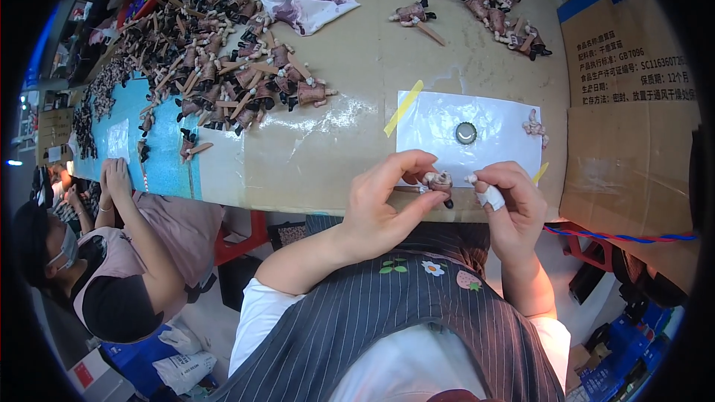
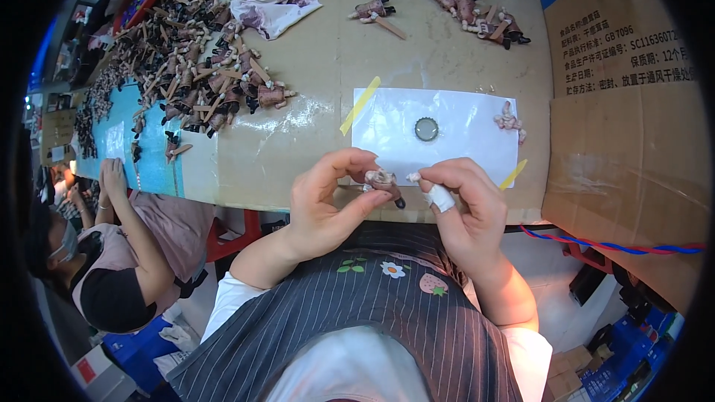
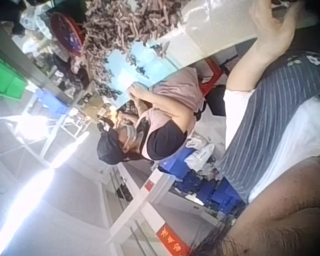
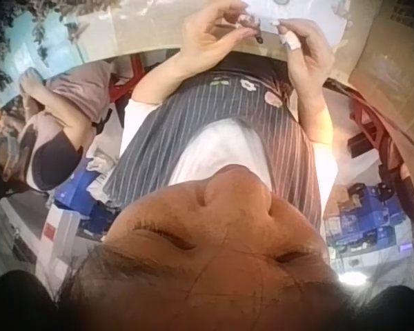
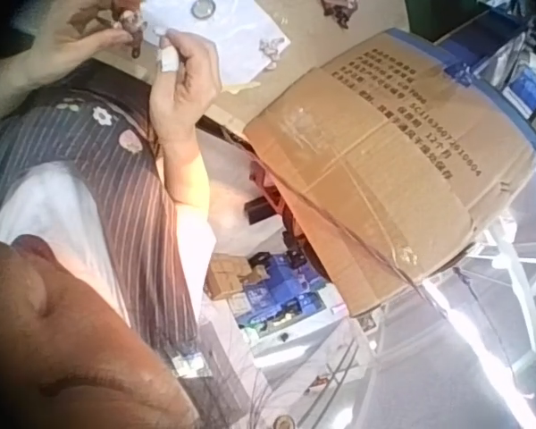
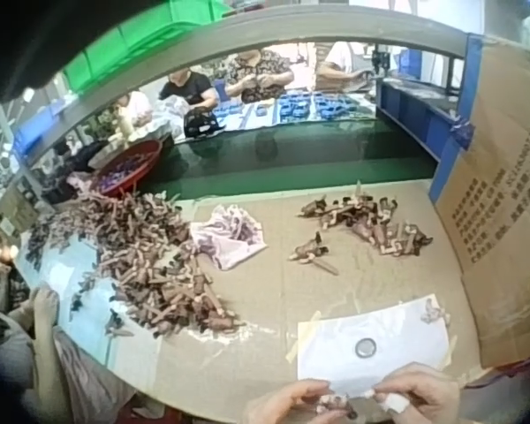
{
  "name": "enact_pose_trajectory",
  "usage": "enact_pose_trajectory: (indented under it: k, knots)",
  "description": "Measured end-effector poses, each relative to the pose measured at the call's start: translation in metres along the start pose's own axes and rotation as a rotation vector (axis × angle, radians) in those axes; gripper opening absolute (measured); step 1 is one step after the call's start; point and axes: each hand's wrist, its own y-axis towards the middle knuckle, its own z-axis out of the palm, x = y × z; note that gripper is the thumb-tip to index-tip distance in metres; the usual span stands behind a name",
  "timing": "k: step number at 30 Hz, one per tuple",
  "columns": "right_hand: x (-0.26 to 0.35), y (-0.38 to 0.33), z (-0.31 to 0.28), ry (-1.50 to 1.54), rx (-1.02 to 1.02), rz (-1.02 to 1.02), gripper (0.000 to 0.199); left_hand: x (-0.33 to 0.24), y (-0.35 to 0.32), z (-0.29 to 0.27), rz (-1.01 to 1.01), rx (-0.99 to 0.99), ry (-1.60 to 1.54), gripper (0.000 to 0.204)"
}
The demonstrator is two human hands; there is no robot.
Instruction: The person assembles toy figurines by taking figurine bodies and head pieces, applying glue to the joints from a bottle cap, and pressing the heads onto the bodies by hand.
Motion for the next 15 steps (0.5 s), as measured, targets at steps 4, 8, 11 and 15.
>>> enact_pose_trajectory:
  k: [4,8,11,15]
  knots:
    - [0.006,-0.004,0.003,0.059,-0.017,-0.012,0.019,0.011,-0.002,0.000,-0.157,0.104,-0.468,0.031]
    - [0.009,-0.001,0.007,-0.056,0.011,-0.115,0.019,0.014,-0.002,0.000,-0.124,0.133,-0.614,0.026]
    - [0.012,0.004,0.008,-0.131,0.038,-0.155,0.019,0.017,-0.003,-0.001,-0.126,0.142,-0.581,0.026]
    - [0.009,0.005,0.010,-0.170,0.035,-0.181,0.019,0.020,-0.004,-0.002,-0.104,0.144,-0.495,0.025]
